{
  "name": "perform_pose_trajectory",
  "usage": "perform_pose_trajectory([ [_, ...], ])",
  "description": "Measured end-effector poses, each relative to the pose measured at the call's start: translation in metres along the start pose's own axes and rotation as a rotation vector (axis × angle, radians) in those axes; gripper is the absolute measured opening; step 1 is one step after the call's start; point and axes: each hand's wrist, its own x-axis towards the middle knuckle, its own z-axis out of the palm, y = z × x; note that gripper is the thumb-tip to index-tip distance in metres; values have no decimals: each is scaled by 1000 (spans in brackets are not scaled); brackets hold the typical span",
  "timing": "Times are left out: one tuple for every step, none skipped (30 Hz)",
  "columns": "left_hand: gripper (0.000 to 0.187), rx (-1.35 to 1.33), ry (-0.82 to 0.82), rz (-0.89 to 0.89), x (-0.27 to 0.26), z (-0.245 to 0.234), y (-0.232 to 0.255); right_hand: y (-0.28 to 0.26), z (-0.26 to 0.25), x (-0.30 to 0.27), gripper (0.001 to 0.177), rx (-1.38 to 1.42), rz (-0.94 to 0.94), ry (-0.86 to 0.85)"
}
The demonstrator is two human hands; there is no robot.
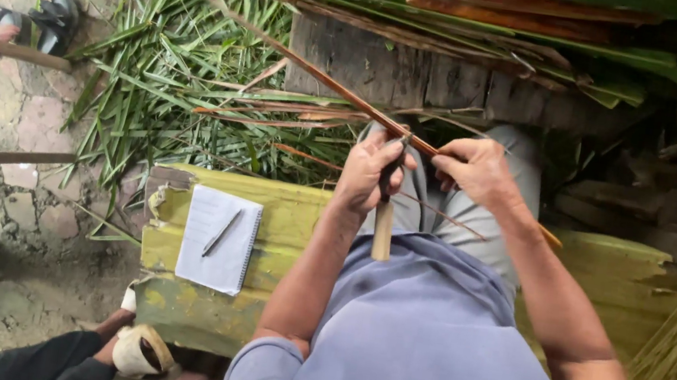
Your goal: Prepare plant fibers by stripping them from palm leaves using a knife.
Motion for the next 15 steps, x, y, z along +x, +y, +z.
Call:
perform_pose_trajectory([
  [31,17,30,-1,2,-3,-2,6,3,0,10,38,13,-18],
  [23,34,60,-4,3,-6,-5,14,6,-1,11,77,27,-35],
  [23,33,61,-10,2,-6,-4,12,5,-8,11,78,33,-35],
  [22,42,89,23,2,-6,-2,9,4,-14,13,119,51,-65],
  [22,52,117,57,3,-7,1,6,4,-21,16,161,69,-95],
  [22,52,117,53,1,-8,8,3,0,-30,16,161,72,-94],
  [20,42,137,81,0,-9,16,-1,-4,-40,15,200,143,-101],
  [19,32,154,111,1,-10,24,-6,-9,-48,17,236,210,-105],
  [19,31,151,111,-1,-7,26,-4,-8,-48,17,234,210,-103],
  [20,43,125,93,-3,-4,27,-1,-7,-49,16,241,196,-86],
  [21,54,99,75,-6,-1,28,1,-6,-50,15,249,183,-68],
  [21,54,99,78,-9,5,21,0,-4,-49,15,248,181,-70],
  [24,56,41,66,-13,11,15,-2,-1,-47,13,272,163,-29],
  [27,57,-15,58,-16,17,10,-5,3,-44,12,295,144,8],
  [27,57,-13,65,-20,22,6,-8,6,-42,12,293,139,3],
])
